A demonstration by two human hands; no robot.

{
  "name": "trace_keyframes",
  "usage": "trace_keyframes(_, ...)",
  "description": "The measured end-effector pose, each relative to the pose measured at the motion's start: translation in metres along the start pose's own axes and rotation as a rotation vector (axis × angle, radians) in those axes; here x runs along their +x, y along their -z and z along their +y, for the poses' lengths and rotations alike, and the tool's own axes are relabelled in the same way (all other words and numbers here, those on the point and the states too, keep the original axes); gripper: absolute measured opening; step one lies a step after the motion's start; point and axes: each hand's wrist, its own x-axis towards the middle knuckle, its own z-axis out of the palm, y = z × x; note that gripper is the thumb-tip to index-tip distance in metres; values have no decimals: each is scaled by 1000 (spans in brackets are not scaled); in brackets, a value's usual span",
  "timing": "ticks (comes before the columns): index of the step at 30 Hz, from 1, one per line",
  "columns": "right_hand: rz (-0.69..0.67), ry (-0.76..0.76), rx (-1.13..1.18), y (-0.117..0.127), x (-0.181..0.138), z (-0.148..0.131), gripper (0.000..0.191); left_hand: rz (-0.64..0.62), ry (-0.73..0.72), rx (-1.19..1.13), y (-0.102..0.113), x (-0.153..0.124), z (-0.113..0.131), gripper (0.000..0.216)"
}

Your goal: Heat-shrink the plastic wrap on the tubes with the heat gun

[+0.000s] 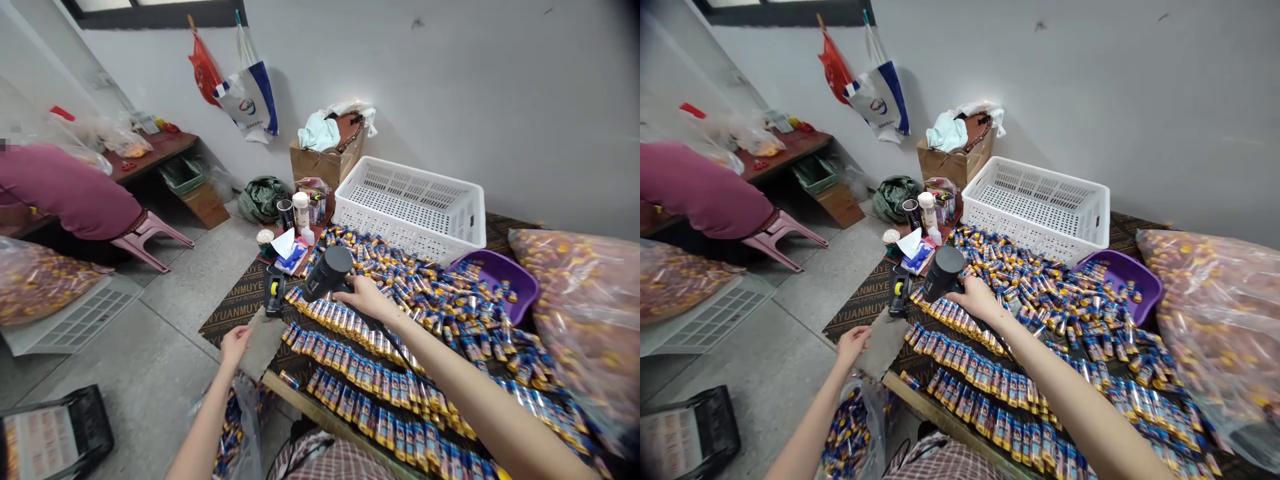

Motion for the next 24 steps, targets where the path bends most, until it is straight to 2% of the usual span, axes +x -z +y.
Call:
trace_keyframes(4, -44, -21, -19, 21, -28, 7, 25, -40, 74, -56, -4, -7, -12, 37)
trace_keyframes(8, -27, -114, -50, 52, -75, 22, 24, -116, 39, -11, -23, -7, 2, 31)
trace_keyframes(10, -1, -165, -61, 66, -102, 33, 25, -168, -52, 38, -39, -5, 17, 27)
trace_keyframes(15, 116, -295, -18, 92, -177, 69, 33, -241, -389, 267, -93, -5, 67, 18)
trace_keyframes(18, 215, -397, -29, 97, -214, 89, 40, -245, -515, 410, -119, -7, 94, 24)
trace_keyframes(20, 283, -439, -36, 95, -228, 98, 43, -237, -558, 448, -128, -9, 105, 26)
trace_keyframes(24, 311, -433, 23, 75, -223, 102, 38, -250, -545, 448, -131, -8, 112, 28)
